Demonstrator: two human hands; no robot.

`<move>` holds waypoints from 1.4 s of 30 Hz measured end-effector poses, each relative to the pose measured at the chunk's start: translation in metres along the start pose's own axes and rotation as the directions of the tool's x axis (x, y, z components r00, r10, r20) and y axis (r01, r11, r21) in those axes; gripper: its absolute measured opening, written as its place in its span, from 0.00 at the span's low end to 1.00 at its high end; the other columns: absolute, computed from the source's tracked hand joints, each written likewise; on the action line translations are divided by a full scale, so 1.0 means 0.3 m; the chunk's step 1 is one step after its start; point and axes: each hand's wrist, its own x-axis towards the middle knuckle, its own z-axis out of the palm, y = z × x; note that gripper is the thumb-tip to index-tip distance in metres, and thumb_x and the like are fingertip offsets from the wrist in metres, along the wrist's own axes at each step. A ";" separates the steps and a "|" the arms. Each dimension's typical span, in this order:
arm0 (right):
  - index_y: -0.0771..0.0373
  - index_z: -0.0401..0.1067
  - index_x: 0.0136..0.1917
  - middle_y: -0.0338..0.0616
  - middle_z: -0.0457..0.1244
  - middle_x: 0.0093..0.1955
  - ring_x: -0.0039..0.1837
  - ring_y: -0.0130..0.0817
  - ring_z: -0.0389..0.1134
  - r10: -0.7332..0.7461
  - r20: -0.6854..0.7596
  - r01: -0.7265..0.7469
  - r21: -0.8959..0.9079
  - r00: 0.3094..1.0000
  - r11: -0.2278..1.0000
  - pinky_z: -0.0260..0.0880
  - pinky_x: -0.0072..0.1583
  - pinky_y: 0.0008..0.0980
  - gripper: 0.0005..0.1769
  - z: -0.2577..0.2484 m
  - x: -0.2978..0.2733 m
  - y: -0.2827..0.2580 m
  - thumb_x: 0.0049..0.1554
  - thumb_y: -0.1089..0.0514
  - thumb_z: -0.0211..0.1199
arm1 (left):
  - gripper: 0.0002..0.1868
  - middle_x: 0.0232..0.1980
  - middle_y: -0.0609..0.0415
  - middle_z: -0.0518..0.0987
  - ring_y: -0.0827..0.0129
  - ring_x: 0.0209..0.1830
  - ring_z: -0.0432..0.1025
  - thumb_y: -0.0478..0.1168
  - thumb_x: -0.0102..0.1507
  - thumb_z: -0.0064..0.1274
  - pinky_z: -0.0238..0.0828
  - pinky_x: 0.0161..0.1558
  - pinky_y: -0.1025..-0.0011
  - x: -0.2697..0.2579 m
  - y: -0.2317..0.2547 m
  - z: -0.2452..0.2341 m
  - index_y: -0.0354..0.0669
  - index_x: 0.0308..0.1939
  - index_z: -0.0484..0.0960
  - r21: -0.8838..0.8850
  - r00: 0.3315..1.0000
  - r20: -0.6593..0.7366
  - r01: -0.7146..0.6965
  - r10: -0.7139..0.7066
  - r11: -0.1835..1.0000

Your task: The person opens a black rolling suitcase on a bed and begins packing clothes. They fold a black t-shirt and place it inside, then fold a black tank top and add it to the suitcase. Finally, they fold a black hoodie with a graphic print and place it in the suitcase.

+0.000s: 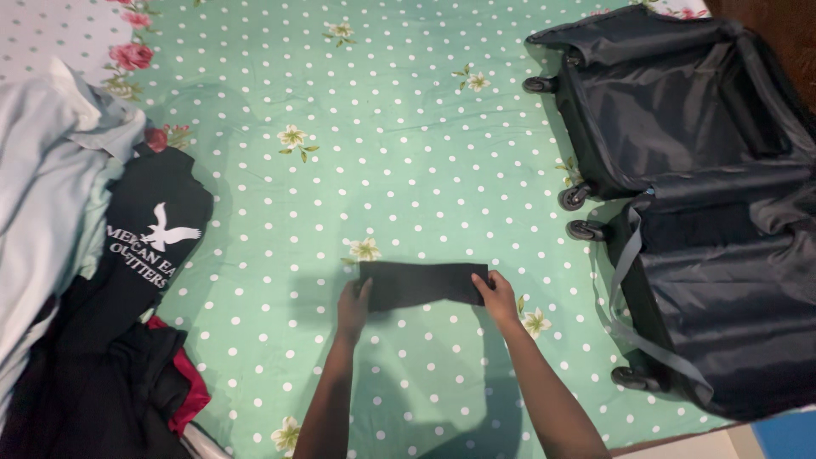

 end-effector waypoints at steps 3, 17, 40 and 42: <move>0.64 0.73 0.44 0.37 0.62 0.37 0.41 0.26 0.61 0.020 0.074 -0.035 0.207 0.997 0.978 0.63 0.45 0.30 0.17 -0.001 -0.123 0.057 0.59 0.47 0.68 | 0.24 0.51 0.45 0.83 0.65 0.49 0.77 0.50 0.67 0.55 0.73 0.52 0.66 -0.111 -0.035 -0.081 0.33 0.57 0.79 -0.255 0.992 0.112 0.089 -0.062 0.963; 0.59 0.69 0.61 0.43 0.67 0.51 0.50 0.32 0.68 0.329 0.168 -0.368 0.465 0.929 0.805 0.68 0.48 0.36 0.23 0.132 -0.577 0.063 0.58 0.48 0.69 | 0.19 0.43 0.51 0.80 0.73 0.41 0.70 0.46 0.68 0.54 0.68 0.43 0.69 -0.542 -0.224 -0.372 0.31 0.52 0.79 -0.310 0.989 0.073 0.142 -0.125 0.940; 0.60 0.71 0.57 0.43 0.69 0.54 0.57 0.37 0.71 0.161 0.150 -0.194 0.932 0.976 0.306 0.72 0.59 0.47 0.12 -0.324 -0.885 0.170 0.62 0.54 0.59 | 0.14 0.37 0.61 0.73 0.80 0.37 0.64 0.47 0.72 0.47 0.62 0.42 0.77 -0.897 0.107 -0.175 0.40 0.42 0.75 -0.551 0.965 0.250 0.071 0.083 0.831; 0.60 0.71 0.57 0.45 0.69 0.55 0.57 0.39 0.72 0.141 0.138 -0.170 0.954 0.980 0.246 0.73 0.57 0.49 0.12 -0.433 -0.902 0.198 0.62 0.54 0.59 | 0.14 0.37 0.61 0.71 0.79 0.38 0.62 0.47 0.74 0.48 0.61 0.42 0.75 -0.963 0.118 -0.086 0.40 0.42 0.72 -0.587 0.958 0.271 0.083 0.099 0.805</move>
